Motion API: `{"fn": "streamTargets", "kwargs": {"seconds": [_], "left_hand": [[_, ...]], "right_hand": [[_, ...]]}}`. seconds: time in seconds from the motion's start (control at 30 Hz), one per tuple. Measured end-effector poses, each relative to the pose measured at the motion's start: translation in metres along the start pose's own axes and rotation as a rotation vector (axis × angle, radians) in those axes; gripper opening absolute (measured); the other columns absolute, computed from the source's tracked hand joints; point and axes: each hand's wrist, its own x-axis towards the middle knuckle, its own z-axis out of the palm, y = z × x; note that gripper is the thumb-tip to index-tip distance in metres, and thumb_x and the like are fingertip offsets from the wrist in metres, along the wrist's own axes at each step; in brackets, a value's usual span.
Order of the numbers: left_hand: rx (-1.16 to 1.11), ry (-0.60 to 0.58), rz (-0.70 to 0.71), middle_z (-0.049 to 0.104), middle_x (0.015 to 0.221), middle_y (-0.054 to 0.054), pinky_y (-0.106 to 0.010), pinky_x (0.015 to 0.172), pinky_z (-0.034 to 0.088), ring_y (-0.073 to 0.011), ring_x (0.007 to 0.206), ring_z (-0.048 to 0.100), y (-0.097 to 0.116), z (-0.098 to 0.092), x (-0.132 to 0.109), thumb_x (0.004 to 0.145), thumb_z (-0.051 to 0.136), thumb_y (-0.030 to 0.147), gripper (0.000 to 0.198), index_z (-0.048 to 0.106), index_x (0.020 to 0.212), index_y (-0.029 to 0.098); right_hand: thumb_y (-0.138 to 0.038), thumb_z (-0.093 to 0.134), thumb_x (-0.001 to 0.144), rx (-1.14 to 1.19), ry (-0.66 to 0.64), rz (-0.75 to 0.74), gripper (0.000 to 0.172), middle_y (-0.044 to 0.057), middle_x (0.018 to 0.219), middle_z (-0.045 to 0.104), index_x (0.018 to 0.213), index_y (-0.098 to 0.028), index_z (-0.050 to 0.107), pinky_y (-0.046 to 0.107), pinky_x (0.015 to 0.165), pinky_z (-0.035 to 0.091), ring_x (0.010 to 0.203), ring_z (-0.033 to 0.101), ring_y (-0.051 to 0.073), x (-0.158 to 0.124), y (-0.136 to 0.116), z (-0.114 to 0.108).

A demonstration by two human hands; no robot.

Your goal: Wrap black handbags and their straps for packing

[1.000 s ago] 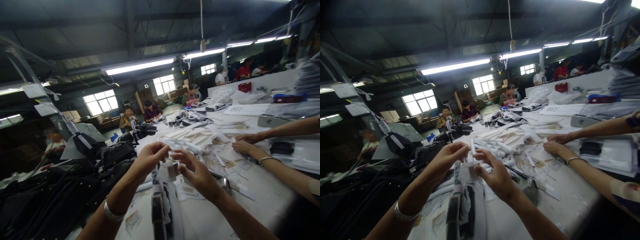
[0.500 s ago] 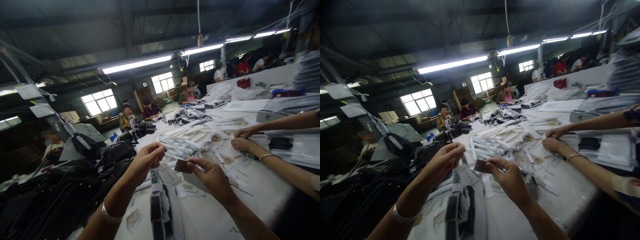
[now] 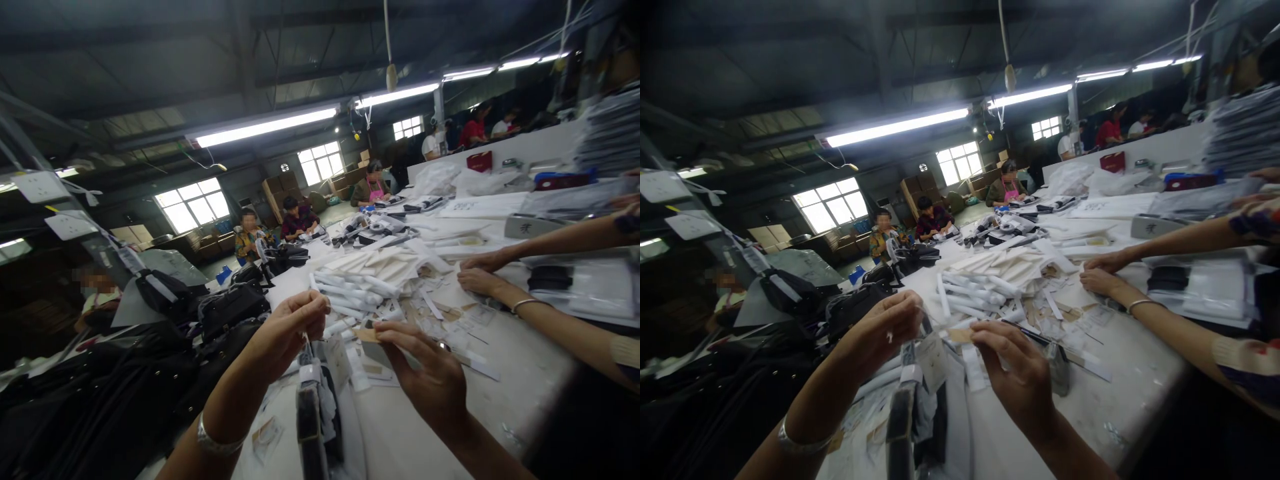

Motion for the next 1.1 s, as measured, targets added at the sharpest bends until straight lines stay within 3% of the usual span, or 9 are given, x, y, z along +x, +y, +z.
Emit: {"fn": "streamTargets", "kwargs": {"seconds": [0.13, 0.2, 0.33, 0.47, 0.6, 0.7, 0.8, 0.97, 1.1], "left_hand": [[-0.166, 0.012, 0.033, 0.046, 0.068, 0.004, -0.017, 0.063, 0.042, -0.0073, 0.065, 0.051, 0.001, 0.013, -0.003, 0.091, 0.066, 0.034, 0.020, 0.060, 0.089, 0.014], [-0.188, 0.007, 0.031, 0.050, 0.071, 0.003, -0.019, 0.069, 0.047, -0.0099, 0.072, 0.059, 0.001, 0.017, -0.004, 0.091, 0.066, 0.034, 0.020, 0.061, 0.092, 0.015], [-0.154, 0.032, 0.006, 0.056, 0.072, 0.001, -0.021, 0.075, 0.051, -0.0118, 0.076, 0.065, 0.001, 0.024, -0.006, 0.095, 0.061, 0.032, 0.018, 0.060, 0.088, 0.015], [-0.121, 0.033, 0.006, 0.063, 0.083, -0.002, -0.026, 0.085, 0.052, -0.0122, 0.082, 0.065, 0.000, 0.036, -0.008, 0.097, 0.057, 0.031, 0.020, 0.060, 0.087, 0.014], [-0.108, 0.060, 0.029, 0.061, 0.081, -0.001, -0.023, 0.077, 0.052, -0.0119, 0.079, 0.064, -0.002, 0.036, -0.017, 0.095, 0.060, 0.034, 0.021, 0.060, 0.085, 0.016], [-0.033, 0.110, 0.042, 0.065, 0.081, -0.002, -0.025, 0.081, 0.052, -0.0149, 0.085, 0.066, -0.009, 0.022, -0.035, 0.093, 0.062, 0.037, 0.021, 0.061, 0.086, 0.017], [0.107, 0.201, 0.010, 0.070, 0.092, -0.006, -0.028, 0.084, 0.052, -0.0175, 0.091, 0.067, -0.027, -0.001, -0.066, 0.093, 0.063, 0.038, 0.021, 0.065, 0.092, 0.017], [0.250, 0.541, -0.122, 0.066, 0.085, -0.003, -0.024, 0.069, 0.047, -0.0152, 0.080, 0.061, -0.085, -0.032, -0.121, 0.092, 0.062, 0.043, 0.025, 0.066, 0.087, 0.019], [0.285, 0.475, -0.301, 0.067, 0.088, -0.005, -0.025, 0.060, 0.040, -0.0169, 0.075, 0.057, -0.132, -0.029, -0.139, 0.087, 0.065, 0.047, 0.031, 0.071, 0.095, 0.018]], "right_hand": [[0.002, 0.064, 0.083, 0.028, -0.136, -0.195, 0.036, 0.005, 0.108, 0.075, 0.112, -0.019, 0.066, 0.032, 0.102, 0.050, 0.101, 0.070, 0.015, -0.020, -0.005, 0.003], [0.000, 0.062, 0.083, 0.092, -0.264, -0.194, 0.040, 0.006, 0.114, 0.073, 0.119, -0.019, 0.064, 0.037, 0.110, 0.044, 0.106, 0.069, 0.017, -0.025, -0.008, -0.002], [-0.025, 0.051, 0.096, 0.284, -0.346, 0.173, 0.039, 0.008, 0.136, 0.062, 0.135, -0.024, 0.055, 0.047, 0.118, 0.034, 0.131, 0.054, 0.024, -0.020, -0.014, -0.012], [-0.044, 0.062, 0.092, 0.440, -0.339, 0.377, 0.063, 0.011, 0.152, 0.046, 0.148, -0.026, 0.040, 0.047, 0.117, 0.035, 0.142, 0.041, 0.029, -0.007, -0.026, 0.005], [-0.031, 0.066, 0.092, 0.622, -0.254, 0.609, 0.039, 0.005, 0.109, 0.074, 0.129, -0.028, 0.054, 0.037, 0.095, 0.056, 0.103, 0.071, 0.020, -0.002, -0.041, 0.023], [-0.031, 0.064, 0.094, 0.824, -0.279, 0.759, 0.011, -0.001, 0.075, 0.073, 0.103, -0.024, 0.065, 0.025, 0.062, 0.059, 0.062, 0.070, 0.013, -0.007, -0.043, 0.016], [-0.035, 0.064, 0.094, 0.842, -0.417, 0.859, 0.016, 0.000, 0.069, 0.071, 0.094, -0.020, 0.070, 0.019, 0.045, 0.050, 0.046, 0.063, 0.010, -0.015, -0.037, -0.004], [-0.046, 0.064, 0.091, 0.465, -0.762, 1.020, 0.032, 0.003, 0.064, 0.071, 0.091, -0.015, 0.075, 0.019, 0.049, 0.050, 0.046, 0.062, 0.010, -0.032, -0.028, -0.025], [-0.051, 0.060, 0.092, 0.375, -0.941, 1.037, 0.040, 0.003, 0.063, 0.071, 0.082, -0.015, 0.075, 0.021, 0.052, 0.050, 0.045, 0.061, 0.010, -0.043, -0.032, -0.020]]}}
